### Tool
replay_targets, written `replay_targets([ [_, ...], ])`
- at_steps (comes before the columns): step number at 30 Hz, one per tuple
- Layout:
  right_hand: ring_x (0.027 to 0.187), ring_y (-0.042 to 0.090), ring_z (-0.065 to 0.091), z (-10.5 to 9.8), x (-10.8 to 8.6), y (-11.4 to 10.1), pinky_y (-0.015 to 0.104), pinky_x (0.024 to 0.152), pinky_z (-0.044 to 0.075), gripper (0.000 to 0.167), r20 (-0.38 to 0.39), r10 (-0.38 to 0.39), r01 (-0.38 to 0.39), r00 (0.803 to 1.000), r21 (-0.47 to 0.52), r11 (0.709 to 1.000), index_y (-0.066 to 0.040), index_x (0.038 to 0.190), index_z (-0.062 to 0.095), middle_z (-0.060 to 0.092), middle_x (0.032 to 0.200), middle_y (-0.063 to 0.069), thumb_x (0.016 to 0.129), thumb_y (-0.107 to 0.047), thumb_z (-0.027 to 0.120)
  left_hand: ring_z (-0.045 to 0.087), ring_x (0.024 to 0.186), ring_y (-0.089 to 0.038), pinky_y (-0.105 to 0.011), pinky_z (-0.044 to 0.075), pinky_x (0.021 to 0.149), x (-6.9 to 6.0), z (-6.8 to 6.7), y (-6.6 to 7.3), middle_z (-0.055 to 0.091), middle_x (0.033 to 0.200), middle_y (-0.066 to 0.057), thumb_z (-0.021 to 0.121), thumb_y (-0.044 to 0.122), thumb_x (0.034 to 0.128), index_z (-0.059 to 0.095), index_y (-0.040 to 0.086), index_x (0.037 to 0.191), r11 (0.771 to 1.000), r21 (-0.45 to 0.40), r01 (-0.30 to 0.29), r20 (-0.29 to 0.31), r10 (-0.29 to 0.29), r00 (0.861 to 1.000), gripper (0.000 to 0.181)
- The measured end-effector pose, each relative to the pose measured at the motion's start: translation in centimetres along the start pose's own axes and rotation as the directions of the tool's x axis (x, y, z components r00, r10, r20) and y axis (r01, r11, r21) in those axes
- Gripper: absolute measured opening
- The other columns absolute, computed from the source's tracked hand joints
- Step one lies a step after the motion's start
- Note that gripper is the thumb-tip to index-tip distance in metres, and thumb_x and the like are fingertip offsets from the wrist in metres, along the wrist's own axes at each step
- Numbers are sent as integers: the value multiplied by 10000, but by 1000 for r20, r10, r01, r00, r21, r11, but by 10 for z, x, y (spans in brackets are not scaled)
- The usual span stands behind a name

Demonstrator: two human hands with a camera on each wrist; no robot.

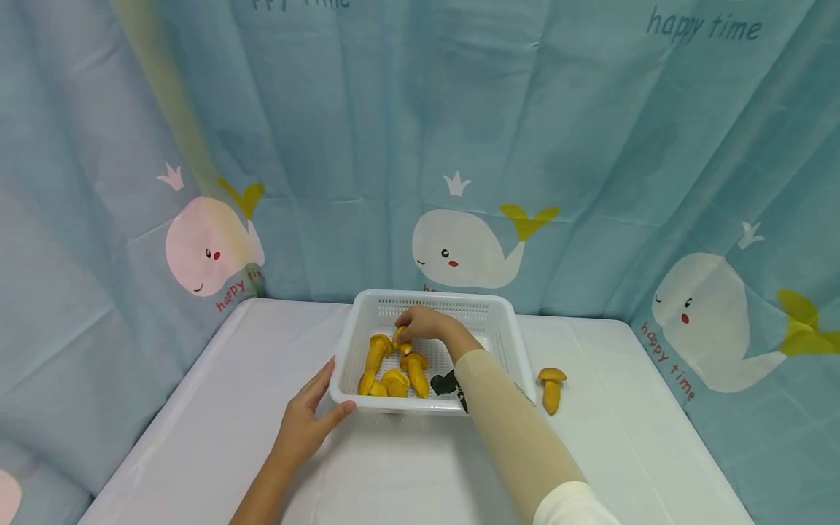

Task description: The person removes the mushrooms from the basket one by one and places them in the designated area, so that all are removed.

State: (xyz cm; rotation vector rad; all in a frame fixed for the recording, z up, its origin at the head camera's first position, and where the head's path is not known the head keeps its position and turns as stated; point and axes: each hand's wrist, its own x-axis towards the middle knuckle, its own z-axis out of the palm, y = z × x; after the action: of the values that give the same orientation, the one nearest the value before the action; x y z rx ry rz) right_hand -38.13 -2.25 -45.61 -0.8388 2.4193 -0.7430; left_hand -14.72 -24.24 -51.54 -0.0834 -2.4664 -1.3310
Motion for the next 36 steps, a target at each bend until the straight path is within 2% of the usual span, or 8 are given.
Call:
replay_targets([
  [5,1205,251,596,-2,-2,6,501,1126,468,483,4,32,-32,999,30,999,-71,1335,679,679,1311,75,927,-315,760,380,1501,-275,-414,386,1124,0,2,-1,363,1635,53,830,371,863,365,224,1605,1000,1,1,-2,-1,1000,888],
  [12,1030,214,614,-4,-3,9,434,1034,539,364,-45,74,-69,996,102,992,-63,1253,724,716,1155,39,932,-230,760,373,1506,-272,-411,376,1125,1,2,1,364,1640,40,827,376,866,359,238,1607,1000,0,-1,4,1,1000,887],
  [15,1020,220,618,-5,-4,8,430,1038,540,341,-52,75,-68,996,125,990,-61,1244,728,721,1120,28,937,-209,759,373,1506,-271,-335,374,1135,1,1,2,365,1639,42,829,370,864,364,224,1605,1000,1,0,1,0,1000,887],
  [17,1029,217,619,-6,-4,6,436,1054,533,341,-58,61,-53,996,131,990,-64,1250,727,724,1118,19,939,-201,760,369,1508,-265,-233,352,1130,1,1,2,359,1637,57,829,368,864,363,215,1606,1000,1,4,4,-4,1000,889],
  [20,1045,196,633,-9,-3,3,446,1072,523,347,-83,19,-8,996,138,990,-54,1261,721,735,1126,14,942,-185,758,366,1510,-258,-144,309,1108,1,1,2,354,1638,62,828,368,865,361,204,1606,1000,-4,3,7,-3,1000,891],
  [25,1022,191,656,-16,-6,-7,465,1059,529,350,-127,-42,61,991,151,987,-31,1266,714,749,1091,16,947,-170,752,366,1509,-245,-124,301,1104,0,0,1,350,1637,73,830,358,867,355,232,1608,1000,-3,2,4,-2,1000,889],
  [31,1006,182,647,-25,-14,-22,435,1030,547,332,-175,-68,91,982,130,987,-63,1256,722,741,1075,-5,948,-182,753,359,1512,-256,-50,270,1071,-1,0,0,342,1639,73,830,334,871,356,212,1608,1000,-17,-2,7,2,1000,884],
  [36,1027,162,652,-34,-25,-34,401,1004,554,343,-209,-88,115,974,119,986,-99,1254,729,740,1117,-13,932,-211,773,364,1508,-260,-36,266,1065,-1,0,0,345,1639,64,834,309,872,361,200,1606,1000,-22,-12,2,12,1000,880],
])
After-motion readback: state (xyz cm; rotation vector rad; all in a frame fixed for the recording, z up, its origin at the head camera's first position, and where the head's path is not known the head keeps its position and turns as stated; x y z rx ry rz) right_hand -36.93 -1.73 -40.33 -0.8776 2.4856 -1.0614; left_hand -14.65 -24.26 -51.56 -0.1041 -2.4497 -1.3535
